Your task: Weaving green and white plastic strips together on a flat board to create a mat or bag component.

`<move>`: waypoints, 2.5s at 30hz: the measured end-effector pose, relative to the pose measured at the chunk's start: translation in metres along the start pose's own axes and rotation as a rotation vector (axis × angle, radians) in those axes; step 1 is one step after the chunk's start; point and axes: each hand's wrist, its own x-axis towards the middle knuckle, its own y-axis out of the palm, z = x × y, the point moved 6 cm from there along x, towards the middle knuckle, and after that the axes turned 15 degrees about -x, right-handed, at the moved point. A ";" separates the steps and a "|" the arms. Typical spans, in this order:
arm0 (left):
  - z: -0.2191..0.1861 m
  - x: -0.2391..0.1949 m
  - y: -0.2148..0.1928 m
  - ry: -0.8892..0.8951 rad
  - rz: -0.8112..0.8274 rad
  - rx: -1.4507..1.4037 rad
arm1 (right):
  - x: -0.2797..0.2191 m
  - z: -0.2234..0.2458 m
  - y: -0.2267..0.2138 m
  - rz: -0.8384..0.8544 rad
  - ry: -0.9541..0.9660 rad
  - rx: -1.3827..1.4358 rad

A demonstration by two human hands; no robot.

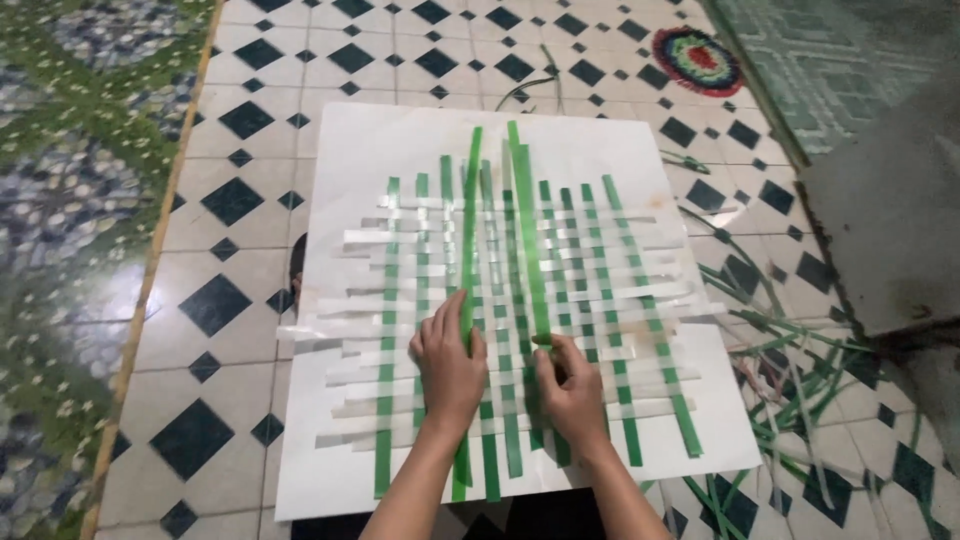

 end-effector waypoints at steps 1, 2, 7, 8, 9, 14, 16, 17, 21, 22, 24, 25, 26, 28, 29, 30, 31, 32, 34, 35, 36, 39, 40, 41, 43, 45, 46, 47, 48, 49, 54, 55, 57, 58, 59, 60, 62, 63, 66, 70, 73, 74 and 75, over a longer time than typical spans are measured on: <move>0.001 0.000 -0.003 -0.010 -0.009 0.010 | 0.000 -0.002 0.003 0.015 -0.004 0.007; 0.001 0.000 -0.005 -0.030 -0.019 -0.031 | 0.000 -0.006 0.003 0.017 0.023 0.019; -0.003 -0.002 -0.012 -0.016 -0.099 -0.182 | -0.005 -0.007 0.000 0.012 0.126 0.046; -0.008 -0.001 -0.014 -0.045 -0.083 -0.153 | -0.005 -0.007 -0.001 -0.008 0.128 0.075; -0.012 0.001 -0.016 -0.075 -0.067 -0.124 | -0.004 -0.007 -0.001 -0.028 0.131 0.104; -0.011 0.001 -0.022 -0.083 -0.092 -0.214 | -0.002 -0.008 -0.002 -0.046 0.071 0.084; -0.010 -0.001 -0.023 -0.081 -0.091 -0.264 | -0.003 -0.007 -0.002 -0.039 0.059 0.075; -0.007 -0.002 -0.023 -0.101 -0.088 -0.339 | -0.004 -0.007 0.000 -0.027 0.045 0.067; -0.008 0.000 -0.024 -0.143 -0.070 -0.499 | -0.002 -0.013 0.003 -0.036 0.039 0.053; -0.009 0.000 -0.025 -0.145 -0.073 -0.494 | -0.003 -0.014 0.004 -0.031 0.038 0.057; -0.011 0.000 -0.023 -0.171 -0.041 -0.510 | -0.003 -0.013 0.008 0.011 -0.009 0.048; -0.009 0.000 -0.023 -0.169 -0.045 -0.509 | -0.004 -0.013 0.009 0.013 -0.014 0.050; -0.007 0.000 -0.021 -0.166 -0.043 -0.499 | -0.003 -0.013 0.013 0.057 -0.049 0.011; -0.007 0.000 -0.021 -0.167 -0.043 -0.487 | -0.002 -0.009 0.015 0.106 -0.084 -0.027; -0.010 0.000 -0.021 -0.149 -0.022 -0.468 | -0.002 -0.006 0.015 0.108 -0.089 -0.008; -0.014 0.000 -0.021 -0.131 0.001 -0.447 | -0.003 -0.003 0.014 0.110 -0.092 0.014; -0.012 -0.002 -0.020 -0.134 0.000 -0.444 | -0.004 -0.004 0.012 0.114 -0.091 0.016; -0.011 -0.001 -0.019 -0.142 0.003 -0.446 | -0.002 -0.004 0.009 0.084 -0.084 0.042; -0.009 -0.001 -0.018 -0.147 0.002 -0.448 | -0.001 -0.003 0.005 0.054 -0.080 0.068; -0.009 0.000 -0.018 -0.144 -0.002 -0.461 | -0.001 -0.002 0.004 0.045 -0.077 0.072; -0.008 -0.001 -0.019 -0.144 -0.006 -0.475 | -0.002 -0.002 0.003 0.039 -0.072 0.074; -0.011 -0.001 -0.018 -0.152 0.016 -0.504 | -0.004 0.004 0.008 0.061 -0.105 0.022; -0.011 -0.001 -0.018 -0.152 0.016 -0.505 | -0.003 0.002 0.009 0.061 -0.105 0.022; -0.010 0.000 -0.017 -0.158 0.024 -0.506 | -0.002 0.001 0.010 0.056 -0.111 0.023; -0.011 -0.001 -0.018 -0.165 0.030 -0.506 | -0.003 0.000 0.010 0.054 -0.116 0.025; -0.012 0.000 -0.019 -0.172 0.042 -0.495 | -0.002 -0.001 0.008 0.014 -0.075 0.107; -0.014 0.000 -0.020 -0.168 0.040 -0.496 | -0.002 -0.004 0.009 0.012 -0.079 0.107; -0.015 0.001 -0.021 -0.188 0.042 -0.493 | -0.001 -0.005 0.012 0.029 -0.093 0.071; -0.015 -0.001 -0.022 -0.214 0.046 -0.488 | -0.003 -0.007 0.015 0.048 -0.102 0.034; -0.016 0.000 -0.022 -0.215 0.047 -0.489 | -0.001 -0.008 0.015 0.049 -0.101 0.034; -0.019 -0.002 -0.024 -0.224 0.046 -0.474 | -0.001 -0.022 0.019 0.079 -0.026 0.093; -0.018 -0.001 -0.024 -0.219 0.045 -0.475 | 0.000 -0.026 0.019 0.076 -0.030 0.094; -0.012 -0.002 -0.023 -0.234 0.036 -0.463 | -0.001 -0.040 0.020 0.060 0.036 0.192; -0.010 -0.003 -0.022 -0.237 0.034 -0.462 | -0.002 -0.039 0.020 0.063 0.036 0.192; -0.008 -0.004 -0.021 -0.241 0.026 -0.455 | -0.003 -0.038 0.017 0.037 0.035 0.227; -0.005 -0.003 -0.020 -0.243 0.018 -0.449 | -0.003 -0.036 0.015 0.009 0.034 0.261; 0.007 -0.004 -0.015 -0.217 -0.014 -0.486 | -0.004 -0.036 0.012 -0.015 0.038 0.255; 0.012 -0.003 -0.013 -0.190 -0.044 -0.524 | -0.004 -0.035 0.009 -0.041 0.042 0.249; -0.011 -0.004 -0.024 -0.178 -0.035 -0.531 | -0.004 -0.014 0.010 0.009 0.012 0.191; -0.009 -0.002 -0.020 -0.349 0.061 -0.382 | -0.002 -0.003 0.013 0.210 -0.100 0.048; -0.014 -0.001 -0.018 -0.212 0.107 -0.432 | -0.004 -0.005 0.012 0.211 -0.081 0.074; -0.016 -0.002 -0.018 -0.195 0.112 -0.453 | -0.004 -0.006 0.009 0.161 -0.037 0.114; -0.017 -0.002 -0.018 -0.178 0.117 -0.474 | -0.005 -0.007 0.005 0.111 0.006 0.154</move>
